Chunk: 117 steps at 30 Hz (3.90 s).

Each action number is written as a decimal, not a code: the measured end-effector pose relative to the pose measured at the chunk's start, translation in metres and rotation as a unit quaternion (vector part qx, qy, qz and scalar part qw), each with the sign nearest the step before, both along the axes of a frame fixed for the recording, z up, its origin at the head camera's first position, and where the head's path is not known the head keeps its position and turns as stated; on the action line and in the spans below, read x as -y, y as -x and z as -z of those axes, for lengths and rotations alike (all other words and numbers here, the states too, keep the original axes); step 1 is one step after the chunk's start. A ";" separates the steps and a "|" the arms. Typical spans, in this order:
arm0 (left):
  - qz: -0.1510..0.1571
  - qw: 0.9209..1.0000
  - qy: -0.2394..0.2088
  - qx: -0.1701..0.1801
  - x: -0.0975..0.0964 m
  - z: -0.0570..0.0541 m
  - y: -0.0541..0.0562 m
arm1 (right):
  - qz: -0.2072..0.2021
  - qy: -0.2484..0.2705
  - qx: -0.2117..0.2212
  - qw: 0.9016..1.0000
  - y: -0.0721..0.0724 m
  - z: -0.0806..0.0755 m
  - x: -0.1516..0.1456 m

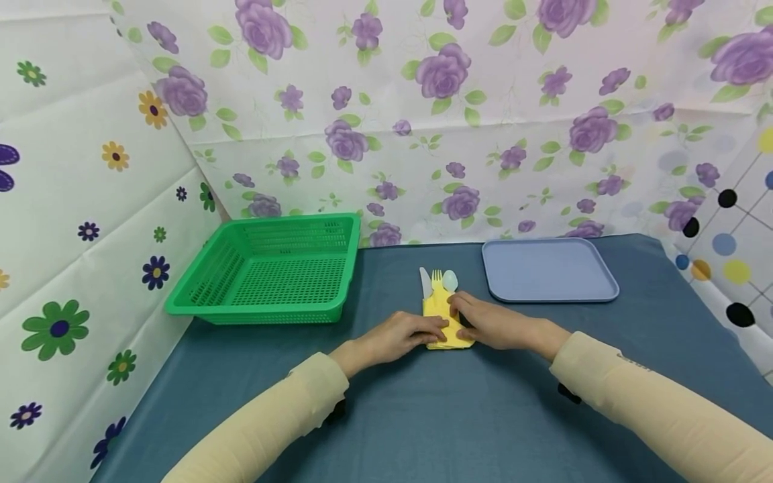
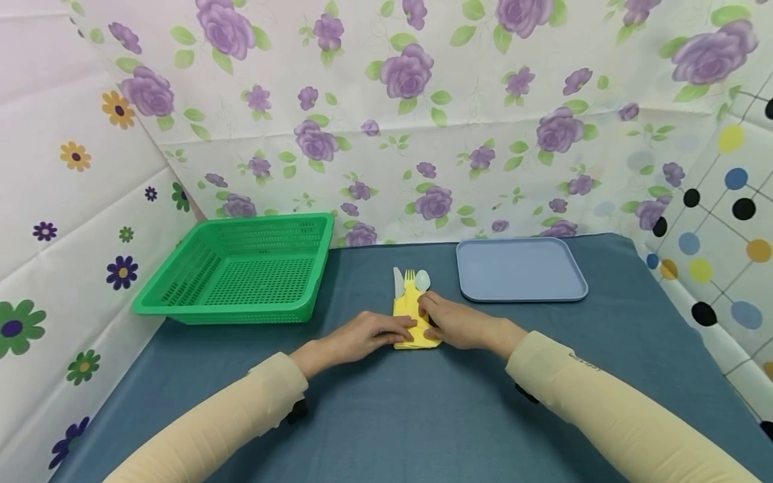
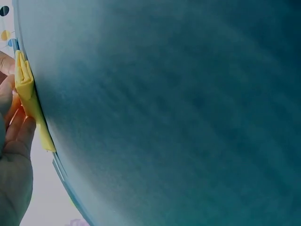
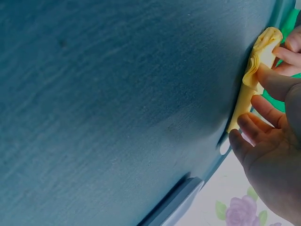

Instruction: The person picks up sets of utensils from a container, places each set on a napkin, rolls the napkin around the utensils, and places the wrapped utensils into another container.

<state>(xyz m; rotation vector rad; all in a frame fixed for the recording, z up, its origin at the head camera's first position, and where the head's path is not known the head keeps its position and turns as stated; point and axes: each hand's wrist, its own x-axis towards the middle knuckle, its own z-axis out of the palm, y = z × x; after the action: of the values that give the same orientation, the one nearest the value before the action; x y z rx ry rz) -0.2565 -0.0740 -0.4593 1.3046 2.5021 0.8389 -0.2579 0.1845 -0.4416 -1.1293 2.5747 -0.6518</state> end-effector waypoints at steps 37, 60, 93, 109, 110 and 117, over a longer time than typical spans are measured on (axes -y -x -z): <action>0.035 0.978 0.122 -0.163 -0.002 -0.003 -0.006 | 0.005 -0.009 -0.004 1.000 0.002 0.001 -0.002; 0.043 0.976 0.152 -0.150 -0.001 -0.006 -0.003 | 0.022 -0.008 -0.060 0.998 -0.008 0.004 0.000; 0.060 0.981 0.135 -0.122 -0.002 -0.006 0.002 | 0.041 0.011 -0.070 0.997 -0.008 0.008 0.002; 0.034 0.964 0.173 -0.198 -0.010 -0.007 -0.009 | 0.051 0.009 -0.075 0.996 -0.009 0.009 0.002; 0.030 0.964 0.176 -0.199 -0.010 -0.007 -0.010 | 0.052 0.007 -0.074 0.996 -0.009 0.009 0.002; -0.026 0.979 0.146 -0.138 -0.011 -0.007 -0.020 | 0.059 0.000 -0.065 0.996 -0.011 0.010 0.005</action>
<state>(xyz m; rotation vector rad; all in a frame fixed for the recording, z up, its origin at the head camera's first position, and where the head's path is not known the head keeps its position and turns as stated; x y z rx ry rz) -0.2361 -0.0629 -0.4520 1.3329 2.7468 0.2959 -0.2474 0.1792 -0.4516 -1.0587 2.7698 -0.6229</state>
